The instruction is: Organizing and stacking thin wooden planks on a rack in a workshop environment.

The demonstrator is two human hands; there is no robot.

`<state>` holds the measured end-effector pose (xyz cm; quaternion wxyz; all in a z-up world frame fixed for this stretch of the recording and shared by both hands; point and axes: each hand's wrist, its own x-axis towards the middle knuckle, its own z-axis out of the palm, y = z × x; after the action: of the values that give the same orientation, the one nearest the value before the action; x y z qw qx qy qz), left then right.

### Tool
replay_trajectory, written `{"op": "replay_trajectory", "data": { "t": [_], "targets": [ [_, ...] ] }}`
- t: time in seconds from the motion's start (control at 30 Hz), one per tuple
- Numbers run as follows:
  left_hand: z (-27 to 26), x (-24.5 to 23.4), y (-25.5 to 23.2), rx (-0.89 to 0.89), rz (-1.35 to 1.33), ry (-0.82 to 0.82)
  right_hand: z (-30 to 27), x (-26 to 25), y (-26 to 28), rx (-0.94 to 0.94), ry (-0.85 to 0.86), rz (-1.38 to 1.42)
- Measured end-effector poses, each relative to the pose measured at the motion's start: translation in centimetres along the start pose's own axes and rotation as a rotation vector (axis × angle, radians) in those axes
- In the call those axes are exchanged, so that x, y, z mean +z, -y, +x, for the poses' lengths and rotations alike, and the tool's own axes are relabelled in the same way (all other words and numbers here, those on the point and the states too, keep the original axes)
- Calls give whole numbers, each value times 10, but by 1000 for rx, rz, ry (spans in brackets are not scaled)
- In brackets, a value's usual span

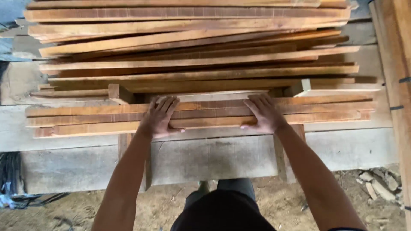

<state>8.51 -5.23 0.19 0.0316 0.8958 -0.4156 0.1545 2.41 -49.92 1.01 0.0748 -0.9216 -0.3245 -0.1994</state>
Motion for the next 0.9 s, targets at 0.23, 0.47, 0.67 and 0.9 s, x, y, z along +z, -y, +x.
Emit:
{"op": "replay_trajectory", "data": {
  "t": [0.23,0.47,0.67,0.9],
  "targets": [
    [-4,25,-5,-95,128,-53,-22,35,-22,-35,-68,120],
    [14,27,-61,-712,-47,232,-22,11,-5,139,-27,28],
    [31,24,-80,-718,39,194,-10,6,0,248,50,-86],
    [37,24,-119,-535,-119,291,-21,6,36,704,459,-68]
  ]
}}
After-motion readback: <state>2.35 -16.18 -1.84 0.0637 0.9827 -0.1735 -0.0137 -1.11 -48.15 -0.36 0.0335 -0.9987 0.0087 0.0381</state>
